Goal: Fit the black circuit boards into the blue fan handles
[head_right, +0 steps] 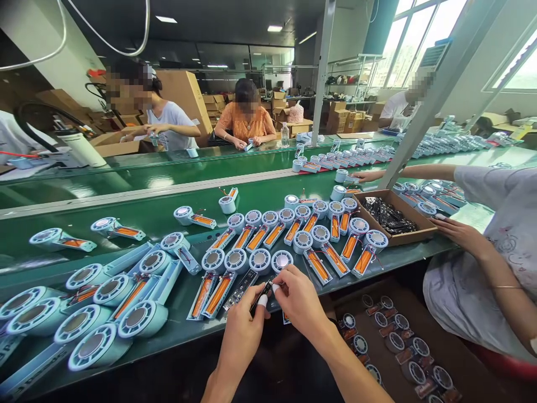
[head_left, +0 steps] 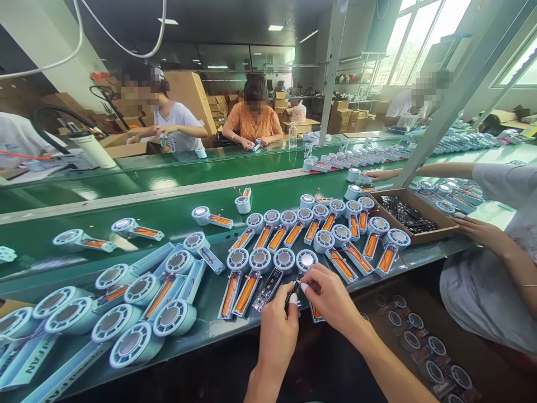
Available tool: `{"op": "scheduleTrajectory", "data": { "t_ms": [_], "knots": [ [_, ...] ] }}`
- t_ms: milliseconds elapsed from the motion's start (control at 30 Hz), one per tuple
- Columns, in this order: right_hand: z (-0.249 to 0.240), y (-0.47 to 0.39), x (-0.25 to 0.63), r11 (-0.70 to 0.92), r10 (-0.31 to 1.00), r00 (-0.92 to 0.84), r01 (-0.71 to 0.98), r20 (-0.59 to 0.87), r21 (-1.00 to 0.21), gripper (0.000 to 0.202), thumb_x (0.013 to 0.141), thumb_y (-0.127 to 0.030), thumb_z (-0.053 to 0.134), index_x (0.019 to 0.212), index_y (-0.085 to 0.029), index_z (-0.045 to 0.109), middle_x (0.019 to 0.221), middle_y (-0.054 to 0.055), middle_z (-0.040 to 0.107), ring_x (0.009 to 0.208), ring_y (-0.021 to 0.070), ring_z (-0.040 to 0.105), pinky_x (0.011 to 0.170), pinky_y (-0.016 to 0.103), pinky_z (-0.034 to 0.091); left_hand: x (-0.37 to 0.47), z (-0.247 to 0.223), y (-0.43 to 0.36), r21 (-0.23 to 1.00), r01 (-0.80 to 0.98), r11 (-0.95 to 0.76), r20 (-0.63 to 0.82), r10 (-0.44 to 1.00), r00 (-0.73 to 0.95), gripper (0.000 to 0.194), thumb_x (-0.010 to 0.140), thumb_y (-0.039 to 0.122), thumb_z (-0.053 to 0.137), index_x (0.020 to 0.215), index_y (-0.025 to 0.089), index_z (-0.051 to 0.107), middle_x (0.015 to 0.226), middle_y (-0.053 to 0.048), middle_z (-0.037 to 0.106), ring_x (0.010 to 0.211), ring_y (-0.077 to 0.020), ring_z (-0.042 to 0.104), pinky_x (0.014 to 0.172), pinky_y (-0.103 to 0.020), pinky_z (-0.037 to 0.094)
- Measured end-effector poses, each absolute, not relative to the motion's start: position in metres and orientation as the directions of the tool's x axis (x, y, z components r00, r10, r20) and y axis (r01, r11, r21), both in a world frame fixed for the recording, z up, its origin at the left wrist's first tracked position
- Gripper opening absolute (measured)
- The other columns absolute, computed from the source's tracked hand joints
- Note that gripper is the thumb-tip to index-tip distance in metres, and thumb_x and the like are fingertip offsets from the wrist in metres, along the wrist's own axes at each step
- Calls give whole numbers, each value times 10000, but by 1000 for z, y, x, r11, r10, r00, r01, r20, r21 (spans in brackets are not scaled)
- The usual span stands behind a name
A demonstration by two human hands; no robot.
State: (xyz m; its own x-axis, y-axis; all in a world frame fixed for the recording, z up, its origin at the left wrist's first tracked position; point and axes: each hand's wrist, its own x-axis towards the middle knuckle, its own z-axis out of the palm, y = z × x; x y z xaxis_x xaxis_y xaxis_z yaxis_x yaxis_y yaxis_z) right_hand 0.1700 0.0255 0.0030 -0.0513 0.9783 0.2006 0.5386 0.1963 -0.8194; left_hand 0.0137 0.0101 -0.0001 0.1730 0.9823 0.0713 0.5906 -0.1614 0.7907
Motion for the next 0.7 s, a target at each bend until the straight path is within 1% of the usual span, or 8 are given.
{"op": "scheduleTrajectory", "data": {
  "t_ms": [133, 233, 333, 400, 467, 567, 633, 700],
  "knots": [
    [-1, 20, 161, 215, 968, -28, 606, 249, -766, 158, 845, -102, 495, 802, -205, 608, 879, 32, 577, 707, 162, 523, 661, 284, 373, 20, -13, 2, 767, 598, -231, 158, 972, 173, 488, 911, 176, 323, 1292, 74, 609, 1253, -202, 718, 1137, -324, 709, 951, -496, 569],
    [-4, 17, 157, 210, 965, -8, 624, 262, -753, 172, 883, -123, 466, 805, -203, 596, 917, 57, 573, 750, 184, 529, 674, 298, 371, 23, -19, -2, 758, 597, -261, 185, 965, 187, 511, 940, 207, 307, 1339, 47, 583, 1311, -226, 682, 1170, -342, 692, 957, -514, 569],
    [-4, 18, 162, 219, 969, -38, 591, 245, -777, 172, 879, -115, 480, 807, -199, 612, 892, 52, 579, 747, 181, 541, 679, 295, 397, 19, -18, -1, 767, 583, -267, 185, 963, 198, 502, 951, 213, 314, 1338, 53, 590, 1299, -216, 691, 1168, -339, 692, 953, -510, 571],
    [-2, 23, 170, 234, 971, -92, 539, 219, -809, 157, 865, -110, 519, 815, -201, 637, 856, 33, 601, 735, 168, 565, 677, 280, 427, 14, -14, 3, 783, 562, -267, 171, 961, 218, 476, 941, 196, 338, 1307, 80, 619, 1242, -188, 725, 1113, -309, 718, 939, -467, 581],
    [1, 28, 180, 235, 972, -144, 480, 188, -845, 133, 863, -124, 563, 844, -205, 666, 824, 16, 632, 724, 158, 593, 667, 262, 455, 8, -8, 8, 803, 532, -268, 152, 956, 252, 446, 930, 184, 374, 1276, 115, 645, 1142, -147, 763, 959, -256, 759, 875, -397, 602],
    [4, 34, 191, 218, 968, -205, 406, 144, -887, 127, 875, -172, 612, 952, -205, 708, 820, 12, 671, 728, 160, 617, 656, 255, 483, 2, 1, 14, 836, 478, -270, 124, 941, 314, 416, 933, 199, 411, 1261, 143, 662, 922, -79, 778, 742, -193, 743, 782, -323, 604],
    [7, 37, 195, 215, 962, -241, 373, 129, -903, 135, 880, -200, 633, 972, -207, 732, 845, 19, 681, 758, 166, 621, 665, 258, 486, -1, 5, 17, 855, 446, -264, 109, 933, 342, 402, 939, 214, 425, 1253, 153, 670, 824, -48, 757, 707, -182, 726, 774, -307, 596],
    [9, 37, 196, 217, 956, -265, 356, 125, -909, 108, 875, -212, 652, 909, -212, 755, 864, 22, 668, 791, 168, 611, 677, 258, 472, -3, 8, 18, 871, 422, -251, 94, 929, 359, 388, 949, 234, 437, 1250, 165, 673, 784, -31, 746, 695, -181, 717, 776, -309, 591]
  ]
}}
